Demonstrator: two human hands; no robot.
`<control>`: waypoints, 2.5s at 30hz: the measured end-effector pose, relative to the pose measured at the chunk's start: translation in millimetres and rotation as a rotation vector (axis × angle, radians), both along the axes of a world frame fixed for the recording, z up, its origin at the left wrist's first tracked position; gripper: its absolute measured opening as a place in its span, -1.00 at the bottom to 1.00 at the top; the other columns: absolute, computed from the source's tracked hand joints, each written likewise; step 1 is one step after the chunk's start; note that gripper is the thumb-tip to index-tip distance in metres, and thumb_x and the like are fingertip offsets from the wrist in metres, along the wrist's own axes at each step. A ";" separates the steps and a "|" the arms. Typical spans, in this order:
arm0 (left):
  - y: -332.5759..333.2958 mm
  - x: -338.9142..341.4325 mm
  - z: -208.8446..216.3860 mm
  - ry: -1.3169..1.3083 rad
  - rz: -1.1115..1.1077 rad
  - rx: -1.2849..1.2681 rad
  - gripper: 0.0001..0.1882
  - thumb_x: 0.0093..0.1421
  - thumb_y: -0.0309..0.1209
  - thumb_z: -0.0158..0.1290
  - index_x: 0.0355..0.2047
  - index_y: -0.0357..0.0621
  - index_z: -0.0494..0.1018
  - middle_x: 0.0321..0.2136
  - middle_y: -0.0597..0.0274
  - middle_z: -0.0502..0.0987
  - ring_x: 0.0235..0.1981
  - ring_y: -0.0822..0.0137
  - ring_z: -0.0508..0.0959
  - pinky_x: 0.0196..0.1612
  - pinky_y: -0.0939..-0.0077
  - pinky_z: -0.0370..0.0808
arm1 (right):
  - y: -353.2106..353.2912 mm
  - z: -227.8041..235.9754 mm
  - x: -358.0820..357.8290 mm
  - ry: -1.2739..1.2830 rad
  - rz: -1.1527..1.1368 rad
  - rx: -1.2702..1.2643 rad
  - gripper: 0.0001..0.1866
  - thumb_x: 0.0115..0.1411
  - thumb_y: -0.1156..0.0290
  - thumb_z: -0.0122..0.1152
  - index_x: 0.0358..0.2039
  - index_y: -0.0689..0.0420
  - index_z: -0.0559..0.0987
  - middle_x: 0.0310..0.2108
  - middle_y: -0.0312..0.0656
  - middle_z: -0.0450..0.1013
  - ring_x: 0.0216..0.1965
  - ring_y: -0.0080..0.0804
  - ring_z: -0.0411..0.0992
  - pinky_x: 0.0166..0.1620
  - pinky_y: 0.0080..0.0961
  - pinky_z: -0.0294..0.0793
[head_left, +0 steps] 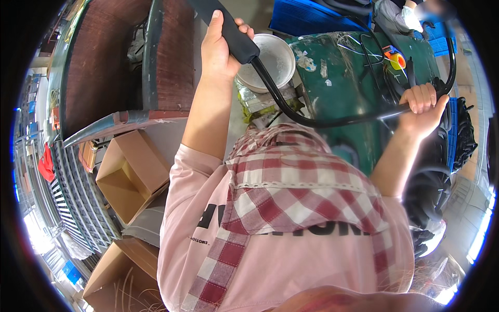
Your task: The person repeatedly picks up black flexible tubes and inserts one end into a white container on the table, then places the tube aside. The person handles the tubes one at a time in a repetitive manner.
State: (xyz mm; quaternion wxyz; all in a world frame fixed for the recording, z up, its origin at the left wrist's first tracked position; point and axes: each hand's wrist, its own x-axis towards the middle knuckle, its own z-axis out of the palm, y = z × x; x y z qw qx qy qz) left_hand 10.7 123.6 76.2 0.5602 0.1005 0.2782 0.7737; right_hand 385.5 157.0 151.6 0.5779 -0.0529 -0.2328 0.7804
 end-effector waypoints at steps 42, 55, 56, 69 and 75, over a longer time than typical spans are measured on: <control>-148.9 -6.2 -116.3 0.012 -0.196 -0.492 -0.70 0.16 -0.30 0.05 -0.20 -0.26 0.33 -0.55 0.33 0.35 -0.59 0.52 0.33 -0.48 0.63 0.32 | -83.0 -63.7 -18.5 -0.536 0.013 -0.568 -0.59 0.36 0.08 -0.14 -0.59 0.02 0.22 -0.77 -0.47 -0.03 -0.75 -0.69 -0.09 -0.69 -0.69 -0.05; -74.0 -2.8 -68.7 -0.098 0.356 -0.462 -0.75 0.24 -0.24 -0.03 -0.42 -0.14 0.24 -0.58 0.28 0.33 -0.60 0.41 0.36 -0.49 0.47 0.43 | -83.0 -28.0 -127.9 -0.426 -0.055 0.028 -0.56 0.34 0.04 -0.17 -0.57 0.06 0.20 -0.73 -0.39 0.02 -0.70 -0.62 -0.06 -0.60 -0.62 -0.05; -78.4 9.4 -81.8 -0.121 0.360 -0.508 -0.74 0.25 -0.24 -0.04 -0.40 -0.16 0.25 -0.55 0.27 0.35 -0.56 0.37 0.39 -0.45 0.42 0.45 | -74.0 -23.0 -125.4 -0.458 0.005 0.076 -0.59 0.32 0.06 -0.15 -0.55 0.08 0.21 -0.73 -0.37 0.03 -0.69 -0.62 -0.04 -0.60 -0.62 -0.05; -102.6 15.4 -41.5 0.115 -0.118 -0.051 -0.58 0.20 -0.24 0.00 -0.01 -0.20 0.26 -0.35 0.09 0.47 -0.33 0.23 0.52 -0.25 0.39 0.49 | 65.6 -2.4 37.1 -0.591 0.558 -0.062 -0.65 0.41 0.19 -0.30 -0.51 0.08 0.20 -0.77 -0.43 0.01 -0.82 -0.70 -0.07 -0.78 -0.75 -0.03; -126.0 17.0 -63.8 0.168 -0.117 -0.337 -0.57 0.15 -0.33 0.04 -0.02 -0.20 0.22 -0.45 0.22 0.34 -0.49 0.36 0.37 -0.38 0.48 0.39 | 20.8 -17.3 20.8 -0.677 0.296 -0.247 -0.63 0.38 0.14 -0.19 -0.51 0.08 0.23 -0.75 -0.44 0.01 -0.78 -0.70 -0.08 -0.76 -0.73 -0.08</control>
